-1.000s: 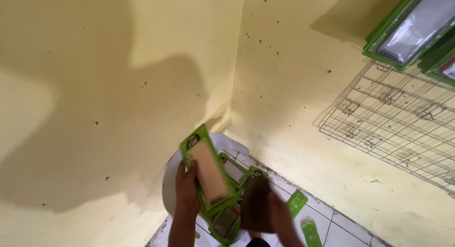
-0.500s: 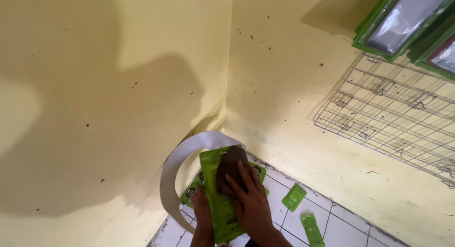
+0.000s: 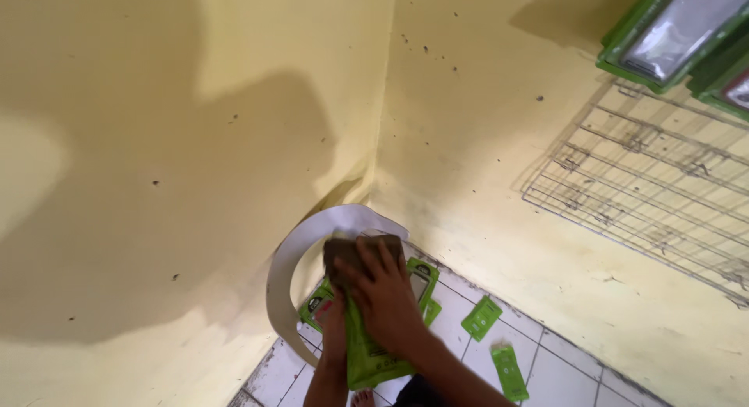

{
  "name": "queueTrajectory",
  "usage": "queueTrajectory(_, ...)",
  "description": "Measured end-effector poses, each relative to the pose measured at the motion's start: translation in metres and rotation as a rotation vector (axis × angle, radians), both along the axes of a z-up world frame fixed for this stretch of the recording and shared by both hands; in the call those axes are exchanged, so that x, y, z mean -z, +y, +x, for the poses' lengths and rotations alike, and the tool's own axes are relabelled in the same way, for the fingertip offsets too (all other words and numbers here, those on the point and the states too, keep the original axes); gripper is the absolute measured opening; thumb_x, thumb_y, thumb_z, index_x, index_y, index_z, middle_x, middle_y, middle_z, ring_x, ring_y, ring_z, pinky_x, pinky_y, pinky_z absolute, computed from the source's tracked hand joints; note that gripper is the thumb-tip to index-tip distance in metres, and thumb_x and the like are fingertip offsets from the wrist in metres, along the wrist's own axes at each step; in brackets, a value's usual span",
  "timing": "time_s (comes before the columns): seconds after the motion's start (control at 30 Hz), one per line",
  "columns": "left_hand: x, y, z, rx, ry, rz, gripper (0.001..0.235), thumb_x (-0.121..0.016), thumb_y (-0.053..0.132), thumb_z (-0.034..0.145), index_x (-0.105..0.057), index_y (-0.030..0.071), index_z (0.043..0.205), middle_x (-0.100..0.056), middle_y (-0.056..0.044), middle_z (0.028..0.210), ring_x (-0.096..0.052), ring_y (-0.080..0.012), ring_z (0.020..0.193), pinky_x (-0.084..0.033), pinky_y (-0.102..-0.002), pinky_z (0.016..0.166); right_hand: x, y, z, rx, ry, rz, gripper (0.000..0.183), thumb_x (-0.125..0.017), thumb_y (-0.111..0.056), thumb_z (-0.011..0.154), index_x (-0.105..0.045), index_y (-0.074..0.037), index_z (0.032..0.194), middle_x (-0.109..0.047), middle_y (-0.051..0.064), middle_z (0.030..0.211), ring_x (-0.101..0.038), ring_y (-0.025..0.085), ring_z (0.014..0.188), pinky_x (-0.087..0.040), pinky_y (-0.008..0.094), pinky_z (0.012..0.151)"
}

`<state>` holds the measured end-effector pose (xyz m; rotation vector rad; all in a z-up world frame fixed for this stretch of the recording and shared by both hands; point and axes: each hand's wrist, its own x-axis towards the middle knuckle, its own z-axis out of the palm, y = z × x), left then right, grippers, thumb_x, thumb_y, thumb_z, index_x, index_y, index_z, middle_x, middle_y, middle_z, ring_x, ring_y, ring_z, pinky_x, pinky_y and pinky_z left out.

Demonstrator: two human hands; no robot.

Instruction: The person repeatedly wipes the plastic packaging of phone cases with a cloth, then hangs them on a wall grid. The person picks up each case from a chair, wipes it, and places it on the display rack.

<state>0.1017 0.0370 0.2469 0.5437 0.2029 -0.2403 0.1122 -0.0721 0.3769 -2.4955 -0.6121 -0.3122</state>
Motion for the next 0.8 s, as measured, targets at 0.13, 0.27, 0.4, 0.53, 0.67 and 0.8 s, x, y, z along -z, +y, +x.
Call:
queueTrajectory(0.13, 0.020, 0.018, 0.012, -0.099, -0.214, -0.024, 0.060, -0.036, 0.037, 0.106, -0.037, 0.002, 0.155, -0.050, -0.022, 0.151, -0.055, -0.0349, 0.132, -0.049, -0.048, 0.108, 0.021, 0.014, -0.032, -0.083, 0.088, -0.037, 0.054, -0.058, -0.020, 0.095, -0.055, -0.023, 0.149, -0.036, 0.013, 0.165, -0.025, 0.048, 0.150, -0.013, 0.067, 0.120)
queueTrajectory(0.27, -0.004, 0.030, 0.041, -0.008, -0.256, -0.296, 0.066, -0.037, 0.044, 0.104, -0.038, 0.001, 0.153, -0.051, -0.024, 0.148, -0.055, -0.0367, 0.131, -0.048, -0.049, 0.107, 0.024, 0.017, -0.053, -0.205, 0.207, -0.014, 0.058, -0.060, -0.021, 0.097, -0.052, -0.022, 0.155, -0.035, 0.014, 0.168, -0.023, 0.051, 0.153, -0.014, 0.068, 0.119)
queueTrajectory(0.4, -0.039, 0.037, 0.047, 0.087, -0.241, -0.428, 0.072, -0.039, 0.052, 0.103, -0.039, 0.000, 0.152, -0.052, -0.026, 0.146, -0.055, -0.0385, 0.130, -0.048, -0.051, 0.107, 0.028, 0.014, -0.065, -0.247, 0.145, -0.034, 0.061, -0.069, -0.021, 0.086, -0.059, -0.025, 0.146, -0.036, 0.016, 0.163, -0.027, 0.051, 0.147, -0.020, 0.067, 0.113)
queueTrajectory(0.53, -0.037, 0.035, 0.041, 0.120, -0.184, -0.472, 0.079, -0.041, 0.059, 0.101, -0.039, -0.001, 0.151, -0.053, -0.027, 0.143, -0.054, -0.0403, 0.129, -0.047, -0.052, 0.107, 0.041, 0.002, -0.056, -0.043, 0.074, 0.203, 0.065, -0.075, -0.012, 0.076, -0.064, -0.016, 0.140, -0.059, 0.012, 0.145, -0.052, 0.039, 0.134, -0.041, 0.052, 0.111)
queueTrajectory(0.67, -0.005, 0.025, 0.040, 0.042, -0.071, -0.355, 0.065, -0.049, 0.049, 0.104, -0.046, -0.003, 0.143, -0.059, -0.024, 0.135, -0.056, -0.0377, 0.125, -0.049, -0.050, 0.107, 0.050, -0.017, -0.036, 0.265, 0.187, 0.753, 0.006, -0.073, -0.007, 0.091, -0.070, -0.003, 0.094, -0.083, 0.009, 0.119, -0.082, 0.022, 0.100, -0.062, 0.033, 0.084)
queueTrajectory(0.8, 0.037, 0.015, 0.025, -0.164, -0.012, -0.064, 0.031, -0.063, 0.016, 0.105, -0.054, 0.001, 0.130, -0.064, -0.015, 0.125, -0.061, -0.0304, 0.116, -0.054, -0.046, 0.097, 0.073, -0.048, -0.015, 0.682, 0.779, 0.964, 0.030, -0.083, -0.018, 0.084, -0.080, 0.007, 0.098, -0.081, 0.017, 0.086, -0.073, 0.021, 0.070, -0.059, 0.036, 0.064)
